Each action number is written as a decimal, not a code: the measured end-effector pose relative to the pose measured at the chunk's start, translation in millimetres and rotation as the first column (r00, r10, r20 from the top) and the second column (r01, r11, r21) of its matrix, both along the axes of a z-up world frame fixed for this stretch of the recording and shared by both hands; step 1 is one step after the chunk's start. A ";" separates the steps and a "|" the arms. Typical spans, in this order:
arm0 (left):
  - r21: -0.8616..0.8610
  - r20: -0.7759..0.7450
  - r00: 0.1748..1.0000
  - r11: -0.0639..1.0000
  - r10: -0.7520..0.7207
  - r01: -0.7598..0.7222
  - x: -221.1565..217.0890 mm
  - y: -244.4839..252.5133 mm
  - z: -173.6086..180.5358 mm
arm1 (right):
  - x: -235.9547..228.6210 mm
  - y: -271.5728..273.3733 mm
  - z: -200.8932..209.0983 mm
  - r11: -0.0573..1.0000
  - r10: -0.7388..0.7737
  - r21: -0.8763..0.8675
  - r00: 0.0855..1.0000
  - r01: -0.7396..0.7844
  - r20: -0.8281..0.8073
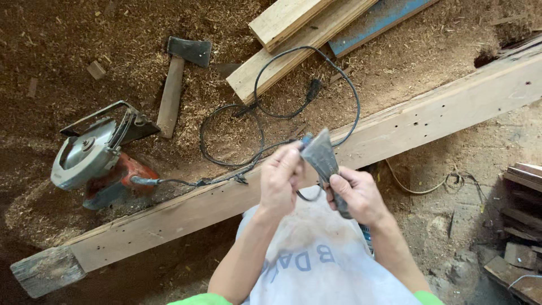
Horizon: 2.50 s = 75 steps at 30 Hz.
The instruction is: The person uses a chisel and a small axe to chip away at a wooden plank. They then pick up a circular saw and proceed to strip the insulation from its power cord using the chisel, exposing the internal wires.
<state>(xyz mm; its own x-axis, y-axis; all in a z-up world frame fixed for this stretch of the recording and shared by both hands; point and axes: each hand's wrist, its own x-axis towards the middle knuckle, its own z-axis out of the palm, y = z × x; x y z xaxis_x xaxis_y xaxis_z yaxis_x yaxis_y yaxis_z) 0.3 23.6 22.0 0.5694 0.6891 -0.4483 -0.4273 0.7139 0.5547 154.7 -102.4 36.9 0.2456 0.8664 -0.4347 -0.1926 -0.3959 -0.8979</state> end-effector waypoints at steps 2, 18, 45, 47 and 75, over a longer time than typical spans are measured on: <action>0.180 -0.218 0.971 0.982 0.099 -0.059 -1.4 12.5 -7.6 | 15.6 4.5 -11.4 0.992 0.111 -0.068 0.991 -0.106 0.071; 0.763 -0.469 0.784 0.634 0.407 0.127 9.0 3.0 -19.5 | -2.6 84.2 -57.3 0.959 -0.248 0.184 0.955 0.217 0.164; 0.874 -0.486 0.781 0.246 0.392 0.420 4.2 0.4 2.6 | -3.1 55.3 6.8 0.933 -0.285 0.359 0.569 -0.020 0.771; 0.865 -0.499 0.807 0.245 0.316 0.439 -2.5 6.1 -1.8 | 11.9 45.9 4.5 0.956 -0.127 0.282 0.760 -0.077 0.637; 0.822 -0.452 0.876 0.460 0.166 0.336 -21.5 55.2 5.7 | 42.8 36.3 86.9 0.794 -0.192 0.490 0.913 0.360 -0.359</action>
<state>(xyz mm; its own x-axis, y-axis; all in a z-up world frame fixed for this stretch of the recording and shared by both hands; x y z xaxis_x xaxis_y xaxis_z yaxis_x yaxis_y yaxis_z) -21.1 78.8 27.8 0.5762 0.8028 0.1530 0.0567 -0.2260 0.9725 197.6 -66.2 123.8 0.4530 0.8915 -0.0091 -0.4899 0.2403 -0.8380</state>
